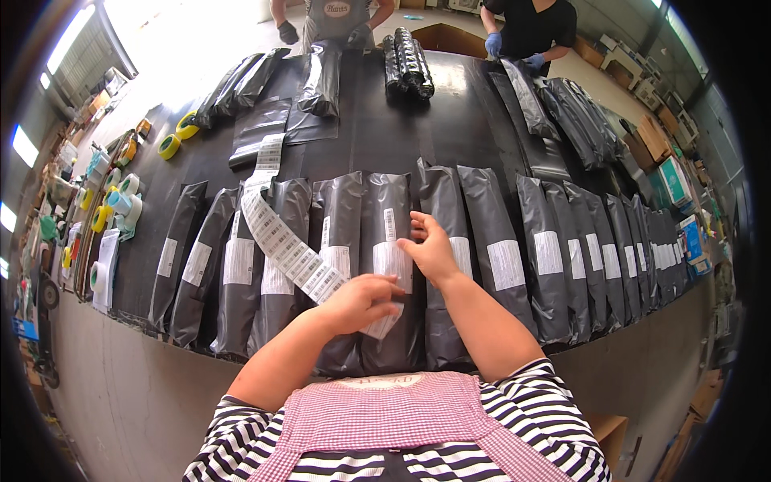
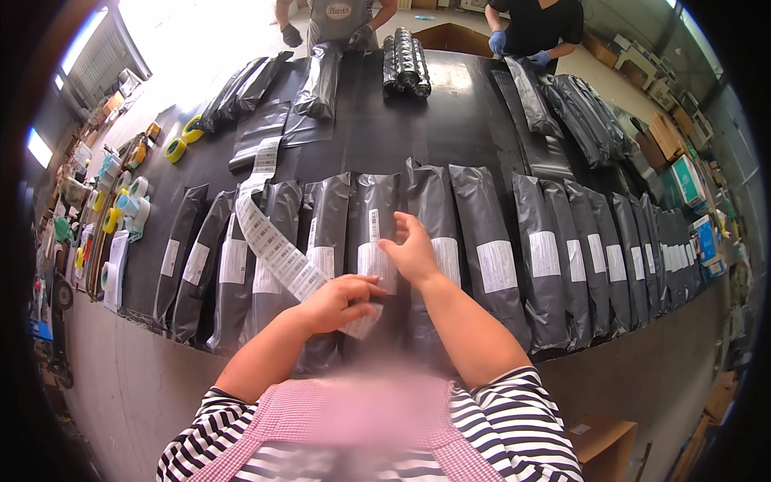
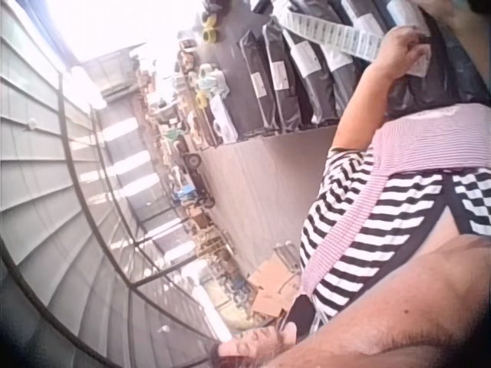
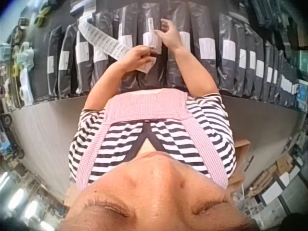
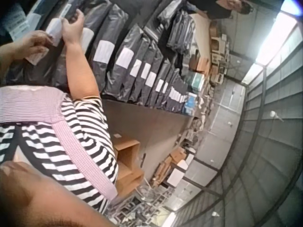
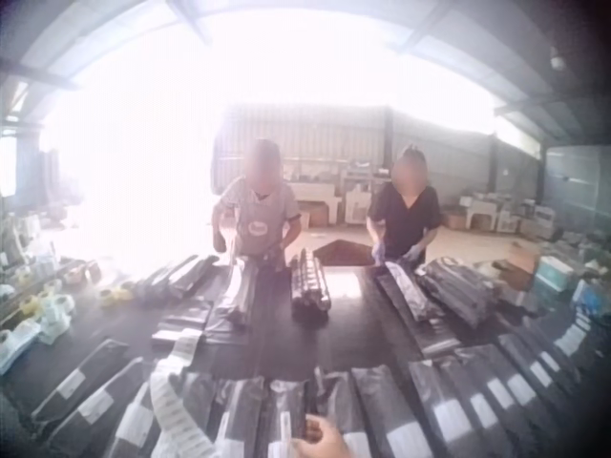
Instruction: The person applies adhesive labels from a roll onto long black packages on a table and then wraps a blue protective material around one of the packages.
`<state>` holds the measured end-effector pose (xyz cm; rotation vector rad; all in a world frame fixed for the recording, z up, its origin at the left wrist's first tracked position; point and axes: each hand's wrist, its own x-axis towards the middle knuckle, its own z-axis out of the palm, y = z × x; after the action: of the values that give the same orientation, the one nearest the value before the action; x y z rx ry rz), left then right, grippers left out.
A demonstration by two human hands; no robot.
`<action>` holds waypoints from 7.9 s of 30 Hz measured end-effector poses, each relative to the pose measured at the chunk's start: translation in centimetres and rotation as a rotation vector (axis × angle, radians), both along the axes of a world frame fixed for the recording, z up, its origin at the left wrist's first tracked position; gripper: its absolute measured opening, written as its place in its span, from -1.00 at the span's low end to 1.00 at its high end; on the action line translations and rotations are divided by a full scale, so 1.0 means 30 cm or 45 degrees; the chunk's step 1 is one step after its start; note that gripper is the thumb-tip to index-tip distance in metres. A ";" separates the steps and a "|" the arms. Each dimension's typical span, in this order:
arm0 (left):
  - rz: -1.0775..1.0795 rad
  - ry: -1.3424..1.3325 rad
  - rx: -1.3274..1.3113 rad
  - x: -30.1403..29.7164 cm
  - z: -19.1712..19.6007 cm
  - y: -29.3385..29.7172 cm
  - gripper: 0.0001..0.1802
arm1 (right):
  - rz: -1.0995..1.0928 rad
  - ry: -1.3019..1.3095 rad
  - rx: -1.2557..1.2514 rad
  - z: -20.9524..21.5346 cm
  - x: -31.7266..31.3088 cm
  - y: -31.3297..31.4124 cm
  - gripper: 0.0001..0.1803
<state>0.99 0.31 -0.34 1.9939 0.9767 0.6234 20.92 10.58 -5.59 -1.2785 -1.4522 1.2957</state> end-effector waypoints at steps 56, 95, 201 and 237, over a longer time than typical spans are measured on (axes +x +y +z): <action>-0.249 0.331 0.499 0.394 0.026 0.108 -0.78 | 0.228 -0.040 0.038 0.059 0.388 0.198 -0.90; -0.191 0.143 0.358 0.383 -0.005 0.136 -0.79 | -0.445 -0.156 0.199 0.019 0.327 0.268 -0.65; 0.472 0.118 0.352 0.954 0.253 0.167 -0.75 | 0.229 0.236 -0.060 0.320 0.957 -0.179 -0.76; -0.263 0.275 0.288 1.217 -0.013 0.270 -0.74 | 0.012 -0.247 0.165 0.062 1.160 0.325 -0.84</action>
<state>37.51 8.40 -0.74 2.3658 0.8382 0.4259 55.71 20.32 -3.72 -1.3413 -1.6507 1.0884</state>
